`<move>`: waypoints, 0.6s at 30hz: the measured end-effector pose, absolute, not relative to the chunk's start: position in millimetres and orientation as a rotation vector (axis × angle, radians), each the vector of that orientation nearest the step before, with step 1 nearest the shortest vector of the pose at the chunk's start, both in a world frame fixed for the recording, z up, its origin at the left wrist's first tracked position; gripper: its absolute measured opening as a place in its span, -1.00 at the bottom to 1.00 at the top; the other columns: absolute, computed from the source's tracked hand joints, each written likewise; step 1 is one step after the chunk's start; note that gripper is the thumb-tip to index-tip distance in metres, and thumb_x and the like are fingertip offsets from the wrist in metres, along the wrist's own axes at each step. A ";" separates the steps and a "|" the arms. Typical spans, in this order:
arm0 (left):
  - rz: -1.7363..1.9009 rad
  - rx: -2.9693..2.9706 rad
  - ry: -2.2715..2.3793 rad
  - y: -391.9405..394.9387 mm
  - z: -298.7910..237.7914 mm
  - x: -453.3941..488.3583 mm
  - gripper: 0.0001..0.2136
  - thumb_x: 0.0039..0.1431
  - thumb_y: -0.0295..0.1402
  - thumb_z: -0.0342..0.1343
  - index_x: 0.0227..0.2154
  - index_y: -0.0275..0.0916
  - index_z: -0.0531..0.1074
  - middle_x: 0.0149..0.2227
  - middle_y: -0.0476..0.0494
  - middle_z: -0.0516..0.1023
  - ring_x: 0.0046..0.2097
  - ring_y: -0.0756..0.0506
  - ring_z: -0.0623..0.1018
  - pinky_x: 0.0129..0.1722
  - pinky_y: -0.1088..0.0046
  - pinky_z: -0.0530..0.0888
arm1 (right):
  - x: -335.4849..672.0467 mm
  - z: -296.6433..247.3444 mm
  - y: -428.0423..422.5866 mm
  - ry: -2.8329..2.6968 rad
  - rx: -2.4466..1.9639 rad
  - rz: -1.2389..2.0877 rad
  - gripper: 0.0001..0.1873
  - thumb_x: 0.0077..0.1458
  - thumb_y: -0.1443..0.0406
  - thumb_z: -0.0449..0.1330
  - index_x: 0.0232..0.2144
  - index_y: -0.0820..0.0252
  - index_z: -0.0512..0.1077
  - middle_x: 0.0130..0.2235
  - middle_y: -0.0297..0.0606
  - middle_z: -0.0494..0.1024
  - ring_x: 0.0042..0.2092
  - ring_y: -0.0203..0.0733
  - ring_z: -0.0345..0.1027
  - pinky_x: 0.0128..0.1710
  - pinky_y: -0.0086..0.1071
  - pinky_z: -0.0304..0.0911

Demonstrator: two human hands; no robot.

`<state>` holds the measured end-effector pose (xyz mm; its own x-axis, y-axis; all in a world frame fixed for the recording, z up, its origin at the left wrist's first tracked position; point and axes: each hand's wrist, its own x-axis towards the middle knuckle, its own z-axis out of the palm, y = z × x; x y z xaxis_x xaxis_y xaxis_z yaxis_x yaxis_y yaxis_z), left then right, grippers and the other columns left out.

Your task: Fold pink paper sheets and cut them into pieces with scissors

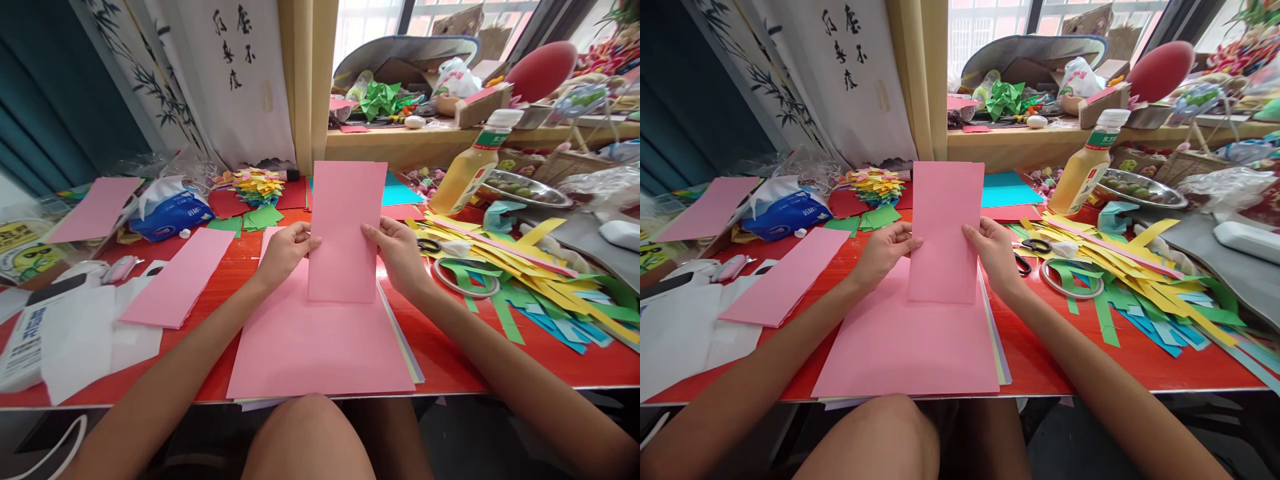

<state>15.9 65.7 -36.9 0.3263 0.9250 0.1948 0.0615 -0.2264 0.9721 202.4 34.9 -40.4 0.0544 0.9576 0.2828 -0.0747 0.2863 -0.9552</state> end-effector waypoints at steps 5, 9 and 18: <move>0.894 1.439 0.826 67.0 -41.2 16.9 -0.65 -0.13 -0.26 0.22 -0.23 -0.27 0.40 -0.27 -0.15 0.54 -0.31 -0.04 0.52 -0.31 0.40 0.45 | 201.8 -40.9 35.3 -1.240 -0.926 1.014 -0.76 -0.01 0.19 0.15 -0.27 0.14 0.44 -0.24 -0.26 0.52 -0.24 -0.16 0.40 -0.26 -0.27 0.32; 0.875 1.410 0.886 70.3 -49.1 15.5 -0.69 -0.15 -0.26 0.22 -0.29 -0.28 0.46 -0.25 -0.16 0.54 -0.29 -0.06 0.51 -0.33 0.41 0.44 | 215.8 -31.6 41.7 -1.436 -1.050 1.033 -0.74 0.01 0.17 0.10 -0.26 0.16 0.42 -0.24 -0.23 0.51 -0.28 -0.18 0.39 -0.28 -0.27 0.30; 1.145 1.285 1.088 80.8 -53.1 9.1 -0.75 -0.19 -0.32 0.22 -0.39 -0.34 0.46 -0.36 -0.14 0.54 -0.35 -0.07 0.50 -0.31 0.34 0.43 | 296.1 -23.1 56.4 -2.201 -2.108 0.400 -0.72 -0.21 0.25 0.18 -0.33 0.16 0.41 -0.35 -0.21 0.49 -0.37 -0.12 0.35 -0.46 -0.33 0.16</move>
<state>9.1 80.8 -53.1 0.1284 0.9910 0.0366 -0.0135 -0.0352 0.9993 296.1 56.4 -23.1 -0.0580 0.9898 -0.1300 0.9723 0.0264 -0.2323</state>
